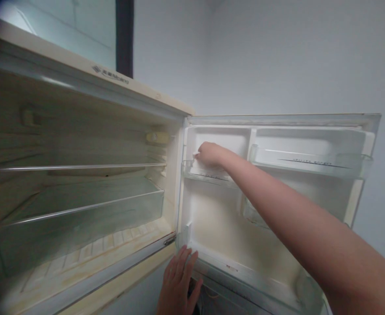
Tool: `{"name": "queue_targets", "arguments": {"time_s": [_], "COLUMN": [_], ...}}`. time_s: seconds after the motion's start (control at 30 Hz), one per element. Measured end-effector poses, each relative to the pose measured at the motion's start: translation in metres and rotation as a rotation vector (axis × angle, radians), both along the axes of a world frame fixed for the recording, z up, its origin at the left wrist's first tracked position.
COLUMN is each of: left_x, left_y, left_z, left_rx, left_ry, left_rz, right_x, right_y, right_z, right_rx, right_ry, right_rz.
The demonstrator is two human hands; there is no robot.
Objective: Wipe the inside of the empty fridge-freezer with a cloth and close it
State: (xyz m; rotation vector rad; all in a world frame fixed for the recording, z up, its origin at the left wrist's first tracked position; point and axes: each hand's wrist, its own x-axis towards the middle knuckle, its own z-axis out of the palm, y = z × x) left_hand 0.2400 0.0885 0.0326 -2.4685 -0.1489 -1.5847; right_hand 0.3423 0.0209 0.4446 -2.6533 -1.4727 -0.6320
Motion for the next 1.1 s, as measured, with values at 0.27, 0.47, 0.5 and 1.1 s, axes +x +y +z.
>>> {"name": "queue_targets", "arguments": {"time_s": [0.27,0.47,0.5,1.1], "left_x": [0.0,-0.001,-0.002,-0.002], "left_y": [0.0,0.0,0.0,-0.004], "left_z": [0.003,0.002,0.002,0.003], "left_rx": [0.008,-0.012,-0.019,-0.132], "left_ry": [-0.007,0.0,0.003,0.059], "left_rz": [0.0,-0.006,-0.006,-0.054], "right_x": [0.001,0.006,0.006,-0.01], "right_y": [0.004,-0.011,-0.013,-0.045], "right_z": [-0.004,-0.004,-0.003,0.026], "right_rx": [-0.019,-0.173,-0.183,-0.286], "right_ry": [0.217,0.221,0.207,-0.208], "right_rz": [0.156,0.132,0.135,-0.089]}}
